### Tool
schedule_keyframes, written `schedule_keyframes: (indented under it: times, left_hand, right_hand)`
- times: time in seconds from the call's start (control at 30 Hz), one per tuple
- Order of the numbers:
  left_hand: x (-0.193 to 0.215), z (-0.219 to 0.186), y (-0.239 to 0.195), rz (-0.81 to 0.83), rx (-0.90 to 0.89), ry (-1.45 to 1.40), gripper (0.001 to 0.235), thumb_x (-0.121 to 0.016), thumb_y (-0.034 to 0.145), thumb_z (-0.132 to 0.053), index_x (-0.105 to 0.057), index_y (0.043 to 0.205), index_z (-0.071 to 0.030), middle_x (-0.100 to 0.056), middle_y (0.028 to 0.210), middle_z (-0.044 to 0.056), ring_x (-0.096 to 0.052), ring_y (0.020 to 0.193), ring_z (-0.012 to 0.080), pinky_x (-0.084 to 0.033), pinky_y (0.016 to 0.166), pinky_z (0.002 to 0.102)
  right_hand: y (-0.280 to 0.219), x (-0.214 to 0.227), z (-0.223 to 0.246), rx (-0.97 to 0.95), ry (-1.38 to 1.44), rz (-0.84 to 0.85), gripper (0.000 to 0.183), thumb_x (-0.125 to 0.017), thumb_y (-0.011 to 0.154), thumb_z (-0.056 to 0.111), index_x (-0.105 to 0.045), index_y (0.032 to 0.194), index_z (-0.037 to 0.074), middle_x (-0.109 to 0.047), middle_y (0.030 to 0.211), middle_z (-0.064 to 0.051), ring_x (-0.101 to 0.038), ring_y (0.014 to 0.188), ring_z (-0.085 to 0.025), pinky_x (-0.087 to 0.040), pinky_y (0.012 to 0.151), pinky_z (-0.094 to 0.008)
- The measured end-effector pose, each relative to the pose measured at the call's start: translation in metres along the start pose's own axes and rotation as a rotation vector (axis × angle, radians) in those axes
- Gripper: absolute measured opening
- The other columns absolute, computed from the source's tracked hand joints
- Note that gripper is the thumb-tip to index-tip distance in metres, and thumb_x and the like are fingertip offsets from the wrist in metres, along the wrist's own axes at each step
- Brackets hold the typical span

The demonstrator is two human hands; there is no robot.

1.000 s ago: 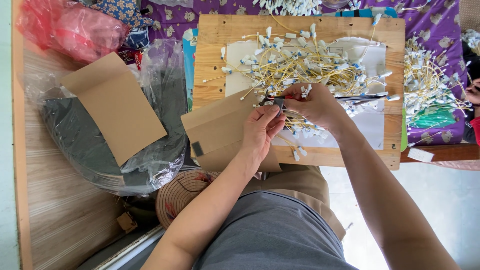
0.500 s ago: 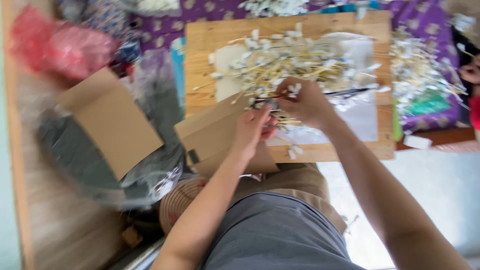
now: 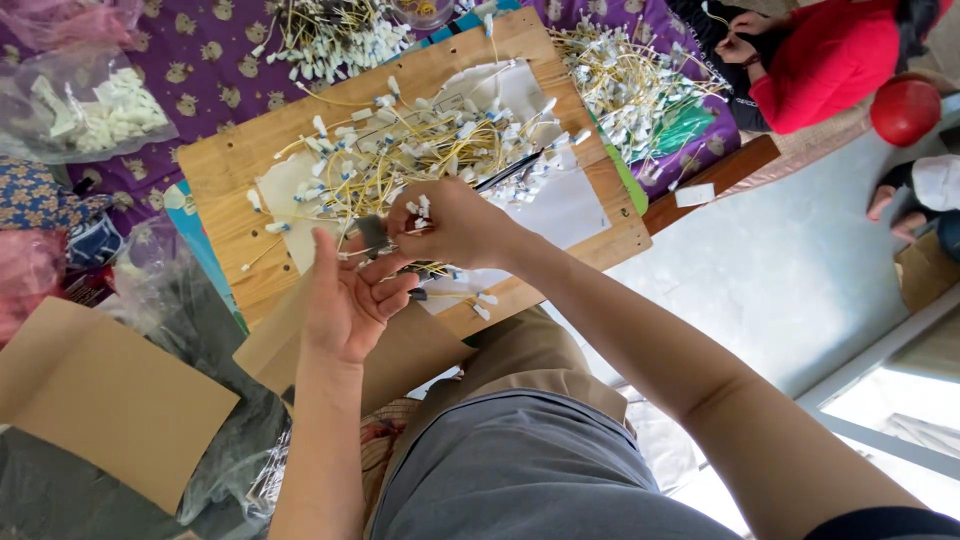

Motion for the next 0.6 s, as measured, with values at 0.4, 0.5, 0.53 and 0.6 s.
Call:
schedule_keyframes:
  times: [0.4, 0.5, 0.53, 0.6]
  left_hand:
    - [0.013, -0.003, -0.011, -0.033, -0.108, 0.204, 0.025, -0.053, 0.099, -0.016, -0.063, 0.118, -0.003, -0.07, 0.1, 0.027, -0.072, 0.082, 0.0339, -0.064, 0.062, 0.039]
    - [0.004, -0.003, -0.017, -0.084, -0.156, 0.288, 0.024, -0.059, 0.094, -0.007, -0.063, 0.118, -0.005, -0.071, 0.097, 0.026, -0.073, 0.077, 0.0297, -0.064, 0.06, 0.034]
    - [-0.001, -0.002, -0.016, -0.083, -0.154, 0.288, 0.024, -0.059, 0.094, -0.007, -0.063, 0.118, -0.005, -0.071, 0.097, 0.026, -0.073, 0.077, 0.0297, -0.064, 0.06, 0.034]
    - [-0.009, -0.003, -0.018, -0.097, -0.175, 0.336, 0.035, -0.063, 0.089, 0.0, -0.059, 0.123, -0.005, -0.072, 0.091, 0.024, -0.074, 0.071, 0.0279, -0.065, 0.057, 0.033]
  right_hand:
    - [-0.001, -0.005, -0.002, -0.049, -0.075, 0.107, 0.015, -0.069, 0.074, 0.025, -0.07, 0.08, 0.011, -0.066, 0.07, -0.014, -0.067, 0.073, -0.037, -0.051, 0.07, -0.045]
    - [-0.002, -0.01, -0.008, -0.062, 0.002, 0.073, 0.016, -0.07, 0.074, 0.026, -0.069, 0.08, 0.011, -0.067, 0.069, -0.009, -0.066, 0.068, -0.029, -0.052, 0.071, -0.039]
    - [-0.005, -0.008, -0.007, -0.064, 0.002, 0.071, 0.016, -0.07, 0.074, 0.026, -0.069, 0.08, 0.011, -0.067, 0.069, -0.009, -0.066, 0.068, -0.029, -0.052, 0.071, -0.039]
    - [-0.006, -0.008, -0.006, -0.087, 0.073, 0.073, 0.017, -0.072, 0.077, 0.03, -0.069, 0.079, 0.013, -0.065, 0.068, -0.006, -0.063, 0.068, -0.023, -0.051, 0.071, -0.037]
Point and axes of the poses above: each hand's wrist, its own y-axis towards the middle knuckle, its own x-axis out of the back of the hand, z = x × y, the point moved 1 cm from there along y, towards the middle knuckle
